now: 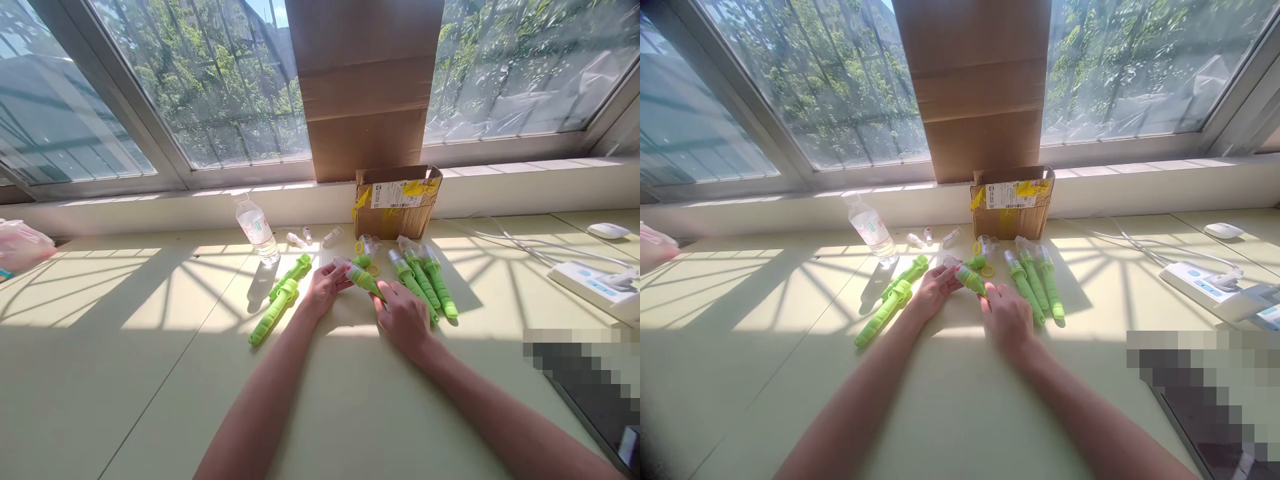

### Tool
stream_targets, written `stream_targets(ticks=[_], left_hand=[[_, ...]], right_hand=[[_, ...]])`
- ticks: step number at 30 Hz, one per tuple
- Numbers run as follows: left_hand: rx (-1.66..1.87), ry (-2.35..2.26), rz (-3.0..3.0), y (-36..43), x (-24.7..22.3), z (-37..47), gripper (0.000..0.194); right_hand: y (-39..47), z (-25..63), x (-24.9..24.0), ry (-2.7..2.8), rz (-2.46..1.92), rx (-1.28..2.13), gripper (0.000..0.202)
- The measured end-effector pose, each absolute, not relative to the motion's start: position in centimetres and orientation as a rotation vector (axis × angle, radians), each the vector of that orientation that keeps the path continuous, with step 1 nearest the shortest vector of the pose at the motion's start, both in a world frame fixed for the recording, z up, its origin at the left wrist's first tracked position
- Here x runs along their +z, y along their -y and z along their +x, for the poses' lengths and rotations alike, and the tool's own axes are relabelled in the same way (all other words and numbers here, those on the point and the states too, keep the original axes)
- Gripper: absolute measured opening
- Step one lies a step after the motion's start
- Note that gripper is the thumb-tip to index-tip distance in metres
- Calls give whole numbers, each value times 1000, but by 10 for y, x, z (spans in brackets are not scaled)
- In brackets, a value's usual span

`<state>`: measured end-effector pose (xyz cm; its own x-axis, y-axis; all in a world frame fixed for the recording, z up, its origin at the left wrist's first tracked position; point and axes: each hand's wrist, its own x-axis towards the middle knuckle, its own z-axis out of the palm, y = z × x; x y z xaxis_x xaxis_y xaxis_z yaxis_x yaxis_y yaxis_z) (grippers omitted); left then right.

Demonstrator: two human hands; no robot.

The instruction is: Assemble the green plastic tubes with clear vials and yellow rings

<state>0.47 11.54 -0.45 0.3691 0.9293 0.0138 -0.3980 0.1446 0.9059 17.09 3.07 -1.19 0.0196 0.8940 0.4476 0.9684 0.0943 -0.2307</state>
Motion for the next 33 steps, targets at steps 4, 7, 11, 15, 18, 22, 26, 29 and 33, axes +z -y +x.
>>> stream_targets(ticks=[4,7,11,15,18,22,26,29,33], left_hand=[[1098,-726,991,-117,-9,10,33],[1090,-736,1011,-117,-9,11,31],[1054,-679,1046,-116,-5,6,30],[1027,-633,1006,-114,-3,3,32],[1040,-641,968,-114,-4,7,34],[1090,-699,960,-115,-8,13,33],[1079,-682,1013,-116,-8,11,30],[1048,-658,1045,-115,-5,6,28],[1038,-655,1024,-114,-3,5,28]], right_hand=[[-30,170,-10,1989,-1831,-267,27],[-30,168,-9,2040,-1872,-201,29],[-30,167,-8,1996,-1888,10,27],[-32,171,-9,1935,-1828,51,27],[-35,174,-11,1893,-1848,-92,28],[-35,175,-11,1961,-1851,-224,31],[-32,170,-10,2017,-1869,-164,32],[-31,168,-10,1969,-1875,4,29],[-30,167,-8,1896,-1822,198,31]])
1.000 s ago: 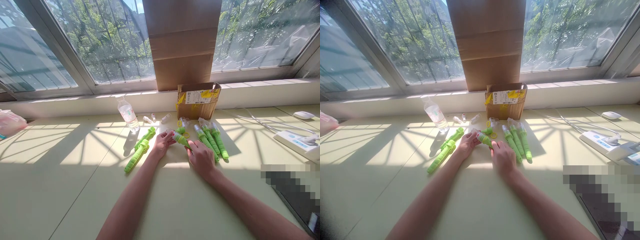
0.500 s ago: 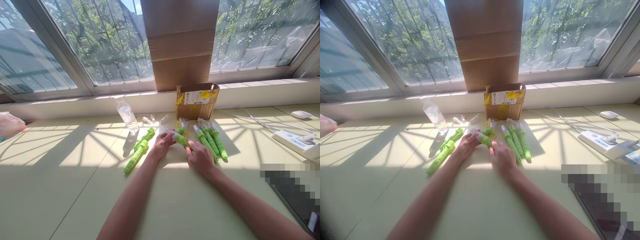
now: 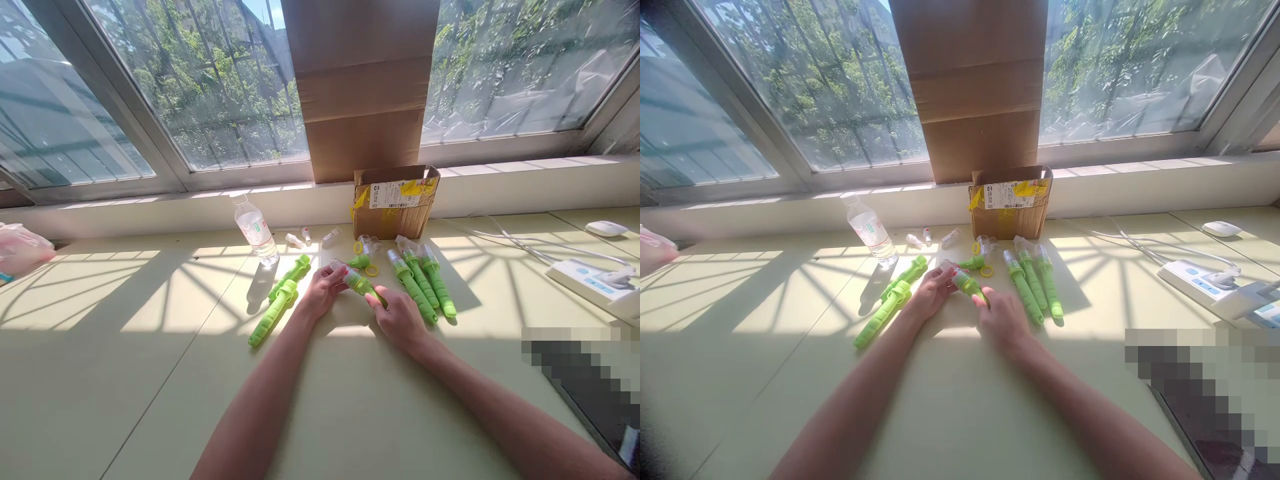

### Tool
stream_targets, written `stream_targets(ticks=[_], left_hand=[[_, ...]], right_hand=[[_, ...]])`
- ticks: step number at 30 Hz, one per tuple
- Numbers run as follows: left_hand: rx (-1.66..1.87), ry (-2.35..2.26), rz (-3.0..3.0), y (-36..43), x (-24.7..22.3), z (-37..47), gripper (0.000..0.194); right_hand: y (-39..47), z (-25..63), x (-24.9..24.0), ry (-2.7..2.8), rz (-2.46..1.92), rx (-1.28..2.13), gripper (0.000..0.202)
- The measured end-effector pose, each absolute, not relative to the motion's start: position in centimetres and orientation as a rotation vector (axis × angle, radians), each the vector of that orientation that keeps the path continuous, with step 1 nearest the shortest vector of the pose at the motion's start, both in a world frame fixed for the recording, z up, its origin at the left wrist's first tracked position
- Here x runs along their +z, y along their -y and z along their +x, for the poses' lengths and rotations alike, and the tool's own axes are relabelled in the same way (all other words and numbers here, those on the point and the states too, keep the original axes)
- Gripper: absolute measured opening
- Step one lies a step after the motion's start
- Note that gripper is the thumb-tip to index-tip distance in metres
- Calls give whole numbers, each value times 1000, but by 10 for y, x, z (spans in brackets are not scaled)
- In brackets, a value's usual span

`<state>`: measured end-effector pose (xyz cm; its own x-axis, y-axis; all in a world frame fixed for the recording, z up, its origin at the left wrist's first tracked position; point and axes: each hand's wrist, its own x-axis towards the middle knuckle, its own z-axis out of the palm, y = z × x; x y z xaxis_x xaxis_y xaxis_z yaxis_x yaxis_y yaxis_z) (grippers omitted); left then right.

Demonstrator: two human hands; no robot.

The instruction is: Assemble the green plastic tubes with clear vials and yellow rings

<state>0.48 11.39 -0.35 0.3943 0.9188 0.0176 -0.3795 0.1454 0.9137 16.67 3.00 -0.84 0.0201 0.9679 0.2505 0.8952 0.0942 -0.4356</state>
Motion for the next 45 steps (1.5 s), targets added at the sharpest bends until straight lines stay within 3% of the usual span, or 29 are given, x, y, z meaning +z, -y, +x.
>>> stream_targets(ticks=[11,23,35,45], left_hand=[[1117,-742,990,-116,-11,13,30],[1075,-649,1045,-113,-2,6,21],[1098,-764,1031,-115,-11,15,30],[1078,-768,1098,-110,-1,10,21]], right_hand=[[-31,168,-10,1947,-1917,-175,33],[-30,166,-3,1815,-1714,423,35],[-31,168,-12,1973,-1945,-184,36],[-34,172,-6,1919,-1783,238,36]])
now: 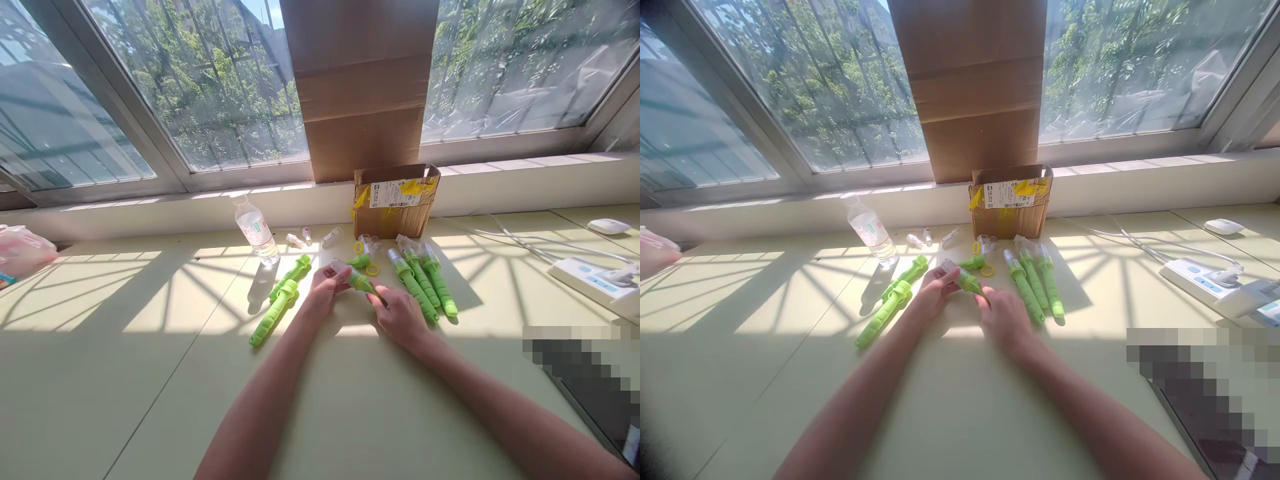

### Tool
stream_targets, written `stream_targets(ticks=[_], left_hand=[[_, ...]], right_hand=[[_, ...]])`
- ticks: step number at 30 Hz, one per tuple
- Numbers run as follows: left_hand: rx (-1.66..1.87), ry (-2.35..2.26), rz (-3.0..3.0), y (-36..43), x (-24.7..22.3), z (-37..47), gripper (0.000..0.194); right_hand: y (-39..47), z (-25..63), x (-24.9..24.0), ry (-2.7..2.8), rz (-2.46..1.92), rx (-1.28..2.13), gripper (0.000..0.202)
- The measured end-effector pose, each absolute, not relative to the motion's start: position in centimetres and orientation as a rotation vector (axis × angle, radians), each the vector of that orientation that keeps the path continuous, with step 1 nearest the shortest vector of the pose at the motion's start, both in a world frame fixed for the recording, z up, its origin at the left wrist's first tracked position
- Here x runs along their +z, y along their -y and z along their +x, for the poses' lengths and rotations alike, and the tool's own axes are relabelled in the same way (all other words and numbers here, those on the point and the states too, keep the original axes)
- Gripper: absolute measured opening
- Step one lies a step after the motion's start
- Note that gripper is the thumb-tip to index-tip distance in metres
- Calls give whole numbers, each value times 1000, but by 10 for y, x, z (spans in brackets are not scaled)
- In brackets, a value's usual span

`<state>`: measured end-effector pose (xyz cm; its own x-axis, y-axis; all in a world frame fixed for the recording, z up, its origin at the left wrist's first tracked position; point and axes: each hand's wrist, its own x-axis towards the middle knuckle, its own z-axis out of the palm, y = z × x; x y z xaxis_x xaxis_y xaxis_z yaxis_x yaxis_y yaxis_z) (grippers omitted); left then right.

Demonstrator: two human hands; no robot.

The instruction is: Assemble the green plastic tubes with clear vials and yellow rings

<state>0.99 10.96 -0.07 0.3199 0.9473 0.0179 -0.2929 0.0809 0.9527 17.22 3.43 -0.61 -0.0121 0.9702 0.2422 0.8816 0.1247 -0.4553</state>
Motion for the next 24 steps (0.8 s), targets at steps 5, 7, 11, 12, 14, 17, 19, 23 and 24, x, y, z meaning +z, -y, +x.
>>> stream_targets(ticks=[5,7,11,12,14,17,19,23,24], left_hand=[[1056,-677,1088,-110,0,6,22],[1060,-677,1051,-111,-2,6,26],[1061,-683,1011,-111,-4,11,31],[1060,-687,1004,-110,-4,12,31],[1061,-696,997,-110,-3,13,31],[1056,-700,1014,-111,-3,12,30],[1052,-697,1034,-112,-3,10,29],[1045,-682,1073,-112,-3,6,25],[1039,-674,1076,-113,-2,5,24]], right_hand=[[-34,174,-6,1849,-1638,440,39],[-33,171,-7,1820,-1705,346,37],[-29,165,-9,1799,-1912,78,34],[-28,164,-10,1811,-1945,30,34],[-28,164,-10,1858,-1961,-32,34],[-27,164,-9,1932,-1936,-28,35],[-28,165,-8,1935,-1909,34,34],[-32,170,-4,1854,-1774,289,34],[-34,172,-4,1833,-1728,387,36]])
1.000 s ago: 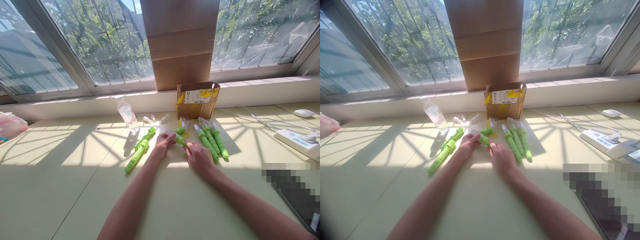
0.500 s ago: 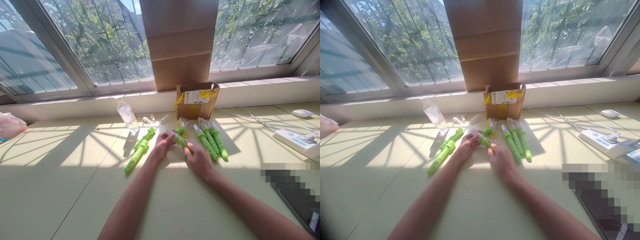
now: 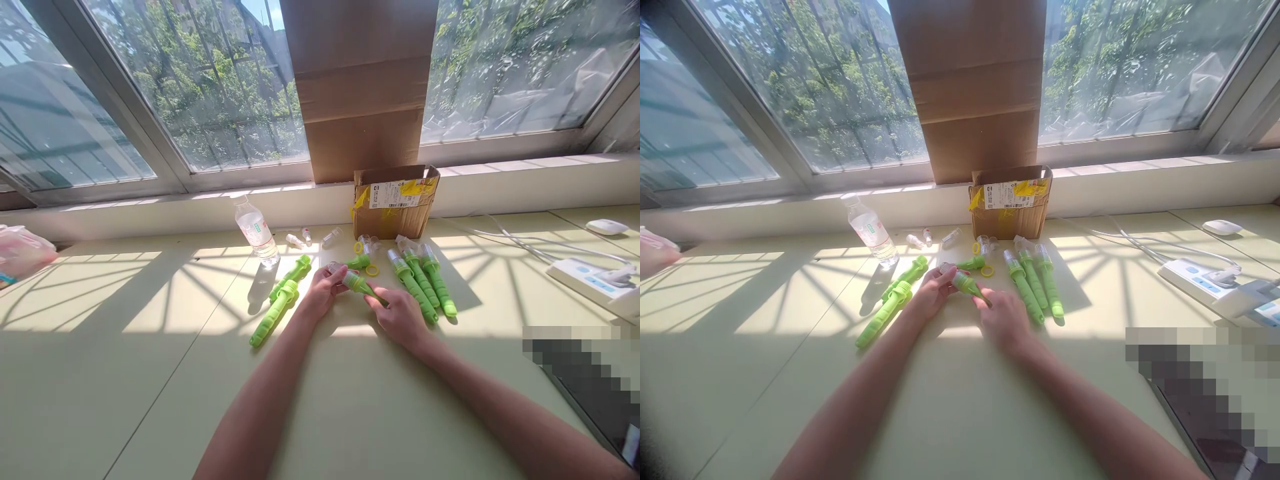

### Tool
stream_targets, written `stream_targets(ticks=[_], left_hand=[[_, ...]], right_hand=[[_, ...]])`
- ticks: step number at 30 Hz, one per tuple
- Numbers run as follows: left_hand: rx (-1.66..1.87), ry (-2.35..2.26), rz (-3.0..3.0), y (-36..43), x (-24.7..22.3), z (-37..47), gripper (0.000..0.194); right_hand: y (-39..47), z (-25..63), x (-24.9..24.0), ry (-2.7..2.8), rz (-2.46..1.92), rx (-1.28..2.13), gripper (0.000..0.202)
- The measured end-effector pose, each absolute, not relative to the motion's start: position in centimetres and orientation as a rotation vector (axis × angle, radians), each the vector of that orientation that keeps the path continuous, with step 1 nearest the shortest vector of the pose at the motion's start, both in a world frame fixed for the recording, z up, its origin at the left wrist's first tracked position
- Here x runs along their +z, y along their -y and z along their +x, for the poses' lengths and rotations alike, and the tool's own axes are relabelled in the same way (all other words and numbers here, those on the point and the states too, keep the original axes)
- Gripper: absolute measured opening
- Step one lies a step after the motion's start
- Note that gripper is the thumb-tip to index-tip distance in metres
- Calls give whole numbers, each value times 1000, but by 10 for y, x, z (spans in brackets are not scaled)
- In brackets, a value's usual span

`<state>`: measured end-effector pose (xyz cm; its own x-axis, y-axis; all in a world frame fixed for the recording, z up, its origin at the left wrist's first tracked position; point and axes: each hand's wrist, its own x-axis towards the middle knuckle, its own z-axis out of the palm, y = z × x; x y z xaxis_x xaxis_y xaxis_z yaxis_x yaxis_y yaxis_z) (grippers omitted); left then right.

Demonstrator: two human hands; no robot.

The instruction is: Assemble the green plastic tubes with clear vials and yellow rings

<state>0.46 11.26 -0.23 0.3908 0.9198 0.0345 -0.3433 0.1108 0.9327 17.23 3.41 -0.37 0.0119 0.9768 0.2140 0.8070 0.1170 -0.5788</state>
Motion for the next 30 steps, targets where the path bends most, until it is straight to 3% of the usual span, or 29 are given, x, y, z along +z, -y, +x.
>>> stream_targets(ticks=[5,11,17,22,27,30], left_hand=[[1044,-647,1059,-114,-4,4,23],[1064,-684,1007,-115,-8,9,30],[1043,-722,1014,-115,-8,12,32],[1079,-705,1028,-114,-6,10,26],[1073,-692,1084,-112,-1,7,23],[1070,-674,1087,-111,-1,7,23]], right_hand=[[-38,178,-4,1796,-1545,707,45],[-31,168,-9,1829,-1896,70,34],[-31,170,-9,1968,-1922,-152,38],[-31,169,-5,1899,-1897,98,36],[-40,179,-3,1765,-1593,641,42],[-43,182,-4,1767,-1486,752,45]])
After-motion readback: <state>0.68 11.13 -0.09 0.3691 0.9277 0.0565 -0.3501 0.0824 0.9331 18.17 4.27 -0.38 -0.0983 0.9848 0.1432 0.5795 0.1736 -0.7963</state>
